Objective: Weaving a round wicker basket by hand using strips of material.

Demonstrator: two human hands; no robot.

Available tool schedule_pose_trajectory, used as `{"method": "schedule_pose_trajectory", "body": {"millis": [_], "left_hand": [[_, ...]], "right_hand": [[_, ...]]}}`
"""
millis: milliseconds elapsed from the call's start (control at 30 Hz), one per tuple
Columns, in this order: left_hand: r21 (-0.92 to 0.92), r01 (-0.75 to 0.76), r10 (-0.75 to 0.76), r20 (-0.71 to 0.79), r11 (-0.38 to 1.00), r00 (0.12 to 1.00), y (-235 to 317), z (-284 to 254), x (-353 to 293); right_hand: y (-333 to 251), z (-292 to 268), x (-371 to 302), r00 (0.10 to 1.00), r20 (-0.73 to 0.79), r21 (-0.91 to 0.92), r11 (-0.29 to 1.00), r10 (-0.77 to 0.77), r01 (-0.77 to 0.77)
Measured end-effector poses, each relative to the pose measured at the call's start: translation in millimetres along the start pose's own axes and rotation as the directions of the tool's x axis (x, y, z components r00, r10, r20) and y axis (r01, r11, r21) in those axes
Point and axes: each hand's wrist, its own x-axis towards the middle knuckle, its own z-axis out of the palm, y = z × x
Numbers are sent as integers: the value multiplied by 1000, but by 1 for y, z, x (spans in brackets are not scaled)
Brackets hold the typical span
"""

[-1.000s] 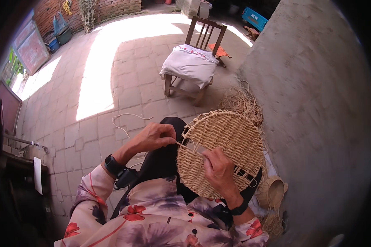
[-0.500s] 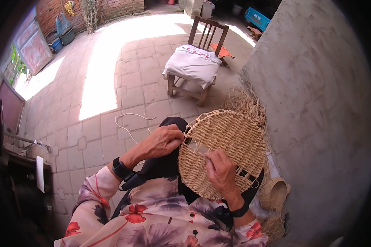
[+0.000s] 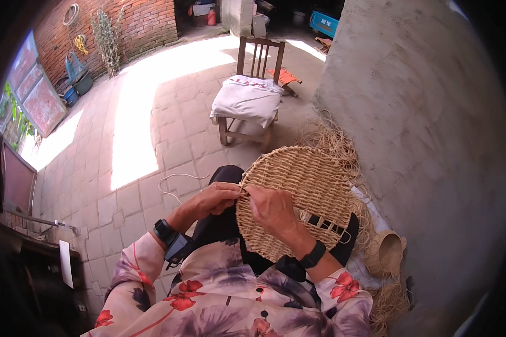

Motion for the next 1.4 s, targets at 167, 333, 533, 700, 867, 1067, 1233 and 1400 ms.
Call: {"method": "schedule_pose_trajectory", "body": {"millis": [167, 333, 533, 700, 867, 1067, 1233, 1400], "left_hand": [[46, -51, 51, 4, 998, 999, 4, 5, -3], [101, -22, 27, -56, 995, 998, -1, 10, 4], [31, -22, 29, -268, 999, 963, -6, 17, 8], [38, -35, 44, -285, 999, 957, -7, 15, 0], [18, -66, 69, -296, 998, 953, -4, 24, 5], [-2, -84, 81, -266, 996, 961, -9, 19, -7], [-72, -82, 63, -238, 994, 969, -14, 15, -1], [695, -85, 452, -366, 714, 814, -23, 38, 14]], "right_hand": [[2, 17, 6, 992, 48, -86, 990, 116, -111], [0, 26, 15, 995, 27, -64, 994, 94, -92], [-7, 22, 14, 995, -95, -48, 999, -7, 2], [-8, 31, -1, 987, -159, 39, 999, -13, 20], [-2, 0, -18, 997, -17, 62, 995, 78, -76], [40, -79, -87, 964, 106, 178, 950, 242, -258], [71, -119, -135, 854, 240, 348, 780, 462, -520], [7, -149, -106, 880, 306, 876, 253, 364, -410]]}}
